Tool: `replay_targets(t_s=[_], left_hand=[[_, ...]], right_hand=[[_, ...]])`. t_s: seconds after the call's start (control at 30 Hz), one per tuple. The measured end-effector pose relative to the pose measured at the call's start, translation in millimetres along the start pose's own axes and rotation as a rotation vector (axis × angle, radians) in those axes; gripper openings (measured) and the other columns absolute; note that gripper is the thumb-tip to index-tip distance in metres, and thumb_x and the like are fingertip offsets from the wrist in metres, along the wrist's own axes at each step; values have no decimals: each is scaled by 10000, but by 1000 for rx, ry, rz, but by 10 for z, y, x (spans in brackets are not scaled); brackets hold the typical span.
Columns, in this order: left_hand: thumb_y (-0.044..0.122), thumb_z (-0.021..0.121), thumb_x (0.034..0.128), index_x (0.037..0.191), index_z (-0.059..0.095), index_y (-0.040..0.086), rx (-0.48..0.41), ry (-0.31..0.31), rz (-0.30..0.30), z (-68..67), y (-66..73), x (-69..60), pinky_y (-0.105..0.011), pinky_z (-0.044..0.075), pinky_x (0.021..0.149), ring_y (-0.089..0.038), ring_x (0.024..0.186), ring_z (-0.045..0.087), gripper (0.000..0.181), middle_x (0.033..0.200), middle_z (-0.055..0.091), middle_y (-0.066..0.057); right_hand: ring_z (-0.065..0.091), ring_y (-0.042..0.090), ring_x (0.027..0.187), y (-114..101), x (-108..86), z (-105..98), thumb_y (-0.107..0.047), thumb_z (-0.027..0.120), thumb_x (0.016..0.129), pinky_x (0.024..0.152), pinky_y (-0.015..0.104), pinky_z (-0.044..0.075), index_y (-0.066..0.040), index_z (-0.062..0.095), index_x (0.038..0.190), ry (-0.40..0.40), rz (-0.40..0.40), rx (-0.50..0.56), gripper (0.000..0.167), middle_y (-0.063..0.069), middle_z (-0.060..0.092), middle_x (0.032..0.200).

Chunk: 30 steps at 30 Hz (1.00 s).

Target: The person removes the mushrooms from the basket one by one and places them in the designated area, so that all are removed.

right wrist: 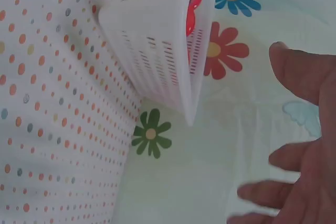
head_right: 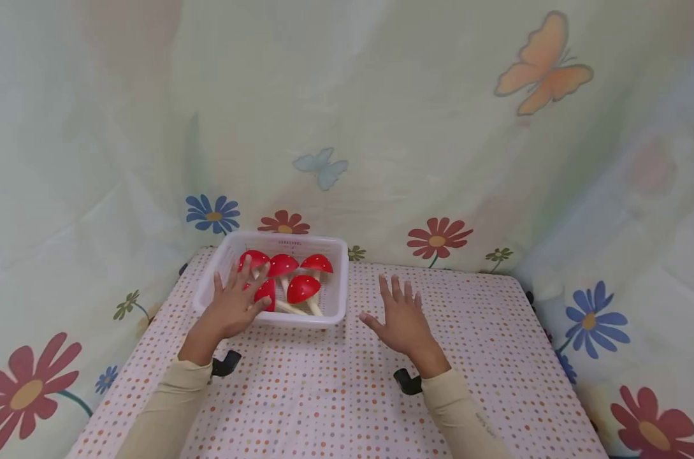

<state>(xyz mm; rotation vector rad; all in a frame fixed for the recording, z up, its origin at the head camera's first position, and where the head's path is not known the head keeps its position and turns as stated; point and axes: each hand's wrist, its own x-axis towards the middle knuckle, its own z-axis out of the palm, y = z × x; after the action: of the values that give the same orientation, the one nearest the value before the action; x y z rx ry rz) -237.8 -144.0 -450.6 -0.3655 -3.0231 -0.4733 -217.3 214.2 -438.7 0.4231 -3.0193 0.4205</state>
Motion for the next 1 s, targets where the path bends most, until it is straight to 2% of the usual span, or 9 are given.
replay_targets(t_s=[0.1,0.2,0.3,0.37,0.47,0.6,0.73,0.83,1.0], left_hand=[[453,485,992,1533,350,174,-115,134,-45,-42,-240,30,-711,124,1152,-461,1483,201,624,1603,277,-195],[309,509,1010,1370,571,127,-369,323,-163,-61,-573,29,-644,331,1106,-413,1369,446,408,1448,528,-180],[229,490,1031,1219,657,83,-651,493,-274,-51,-919,52,-536,428,1059,-333,1275,542,291,1325,630,-163],[236,477,1042,1198,659,68,-754,534,-321,-37,-1121,97,-467,452,1017,-289,1189,583,293,1311,633,-152],[228,449,1053,1292,595,46,-894,480,-347,-2,-1351,202,-411,392,1068,-255,1256,506,334,1422,546,-145],[254,403,1067,1432,452,38,-1067,293,-319,96,-1538,384,-502,236,1205,-303,1450,304,427,1556,369,-171],[401,351,1064,1496,391,148,-1087,130,-340,250,-1620,509,-577,288,1171,-377,1432,330,503,1564,343,-168],[426,334,1061,1504,391,246,-1092,82,-399,392,-1655,569,-536,416,1095,-365,1351,429,482,1549,377,-139],[326,356,1069,1481,408,307,-1159,92,-462,486,-1688,651,-476,485,1026,-335,1291,478,416,1526,407,-118]], right_hand=[[409,501,1358,-43,50,-18,-411,633,941,1076,665,345,-33,275,1541,28,-58,49,795,275,403,1509],[622,398,1169,-77,102,-9,-315,672,933,946,570,504,-52,464,1453,76,-127,125,619,209,616,1331],[702,299,998,-89,177,20,-229,697,919,843,502,559,-65,627,1294,141,-193,202,416,113,730,1121],[713,252,932,-99,245,39,-185,712,906,814,473,571,-78,675,1204,174,-231,251,318,56,743,1022],[700,209,873,-110,374,76,-129,727,888,799,449,583,-78,698,1099,183,-294,328,220,31,725,972],[668,168,825,-132,607,190,-92,732,874,770,401,595,-82,703,1036,122,-344,438,164,44,707,997],[633,139,807,-195,877,402,-88,729,873,749,306,569,-106,704,1020,40,-316,521,150,82,693,1007],[620,170,838,-270,1040,584,-70,732,864,759,282,541,-81,704,1034,-9,-289,567,172,110,676,1014],[619,318,900,-403,1231,797,-15,719,850,792,382,558,-24,697,1050,-55,-302,602,202,118,660,1035]])
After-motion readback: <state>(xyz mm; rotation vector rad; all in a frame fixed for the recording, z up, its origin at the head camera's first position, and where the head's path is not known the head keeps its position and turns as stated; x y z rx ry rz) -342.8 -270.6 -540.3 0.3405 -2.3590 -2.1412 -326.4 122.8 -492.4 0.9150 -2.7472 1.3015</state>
